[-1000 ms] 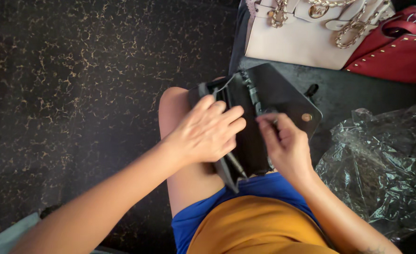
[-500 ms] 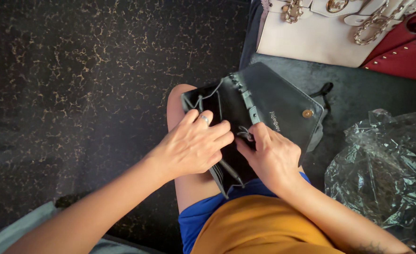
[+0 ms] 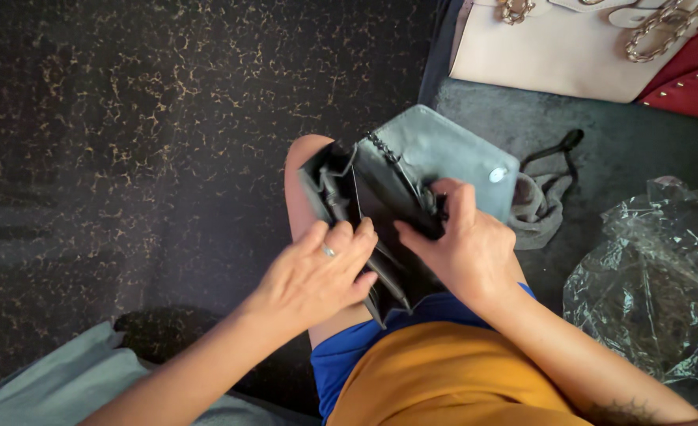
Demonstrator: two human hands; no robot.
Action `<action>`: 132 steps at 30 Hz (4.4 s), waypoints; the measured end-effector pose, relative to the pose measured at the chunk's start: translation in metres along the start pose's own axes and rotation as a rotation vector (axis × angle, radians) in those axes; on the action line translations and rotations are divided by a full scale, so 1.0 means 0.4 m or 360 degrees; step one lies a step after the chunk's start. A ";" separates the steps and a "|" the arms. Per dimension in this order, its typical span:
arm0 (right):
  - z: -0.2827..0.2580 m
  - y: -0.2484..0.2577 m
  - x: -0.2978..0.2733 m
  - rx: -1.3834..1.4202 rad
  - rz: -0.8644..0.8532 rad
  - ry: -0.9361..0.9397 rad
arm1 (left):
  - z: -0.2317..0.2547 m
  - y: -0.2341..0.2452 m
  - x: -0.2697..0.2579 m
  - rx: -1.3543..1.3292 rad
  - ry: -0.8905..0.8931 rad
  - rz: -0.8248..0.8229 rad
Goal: The person sits with a black quilted purse on their lap and uses a needle and thread to sew a small tear on the exterior. They open the purse to inspect the interior compartments and continue stitching the damaged area before closing the purse.
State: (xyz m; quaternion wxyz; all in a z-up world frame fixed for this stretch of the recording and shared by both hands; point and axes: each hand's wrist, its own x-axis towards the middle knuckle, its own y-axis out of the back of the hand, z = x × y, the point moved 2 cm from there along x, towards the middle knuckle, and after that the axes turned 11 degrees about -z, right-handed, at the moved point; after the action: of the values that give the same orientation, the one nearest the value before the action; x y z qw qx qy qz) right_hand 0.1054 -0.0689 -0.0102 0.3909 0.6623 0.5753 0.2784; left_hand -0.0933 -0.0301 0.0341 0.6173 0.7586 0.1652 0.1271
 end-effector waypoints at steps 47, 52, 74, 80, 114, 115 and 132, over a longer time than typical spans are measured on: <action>0.008 0.009 0.021 0.0049 -0.0040 0.0188 | 0.096 -0.091 0.131 -0.0648 -0.0268 -0.1160; 0.026 -0.001 0.010 0.0071 -0.0037 0.0163 | 0.116 -0.084 0.146 -0.0431 -0.0289 -0.1286; -0.035 0.000 -0.036 0.0351 0.0036 0.0352 | 0.105 -0.097 0.048 -0.2682 0.1328 0.0486; -0.056 -0.005 -0.010 0.0265 -0.0282 0.0179 | 0.095 -0.088 0.021 -0.2456 0.1141 0.0165; 0.161 -0.020 0.042 0.1026 -0.0492 0.0107 | 0.130 -0.156 0.070 -0.1696 0.1150 0.0524; 0.171 -0.021 0.043 0.1178 -0.0480 0.0011 | 0.141 -0.166 0.081 -0.1669 0.1171 0.0494; 0.141 -0.007 0.000 0.1297 -0.0397 0.0132 | 0.155 -0.172 0.140 -0.2015 0.1263 0.0431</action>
State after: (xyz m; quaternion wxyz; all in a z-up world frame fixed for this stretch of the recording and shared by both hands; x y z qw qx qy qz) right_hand 0.1500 -0.0798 -0.0429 0.1044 0.6763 0.7292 0.0052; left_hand -0.0239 -0.0500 -0.0466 0.8081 0.1705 0.1759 0.5357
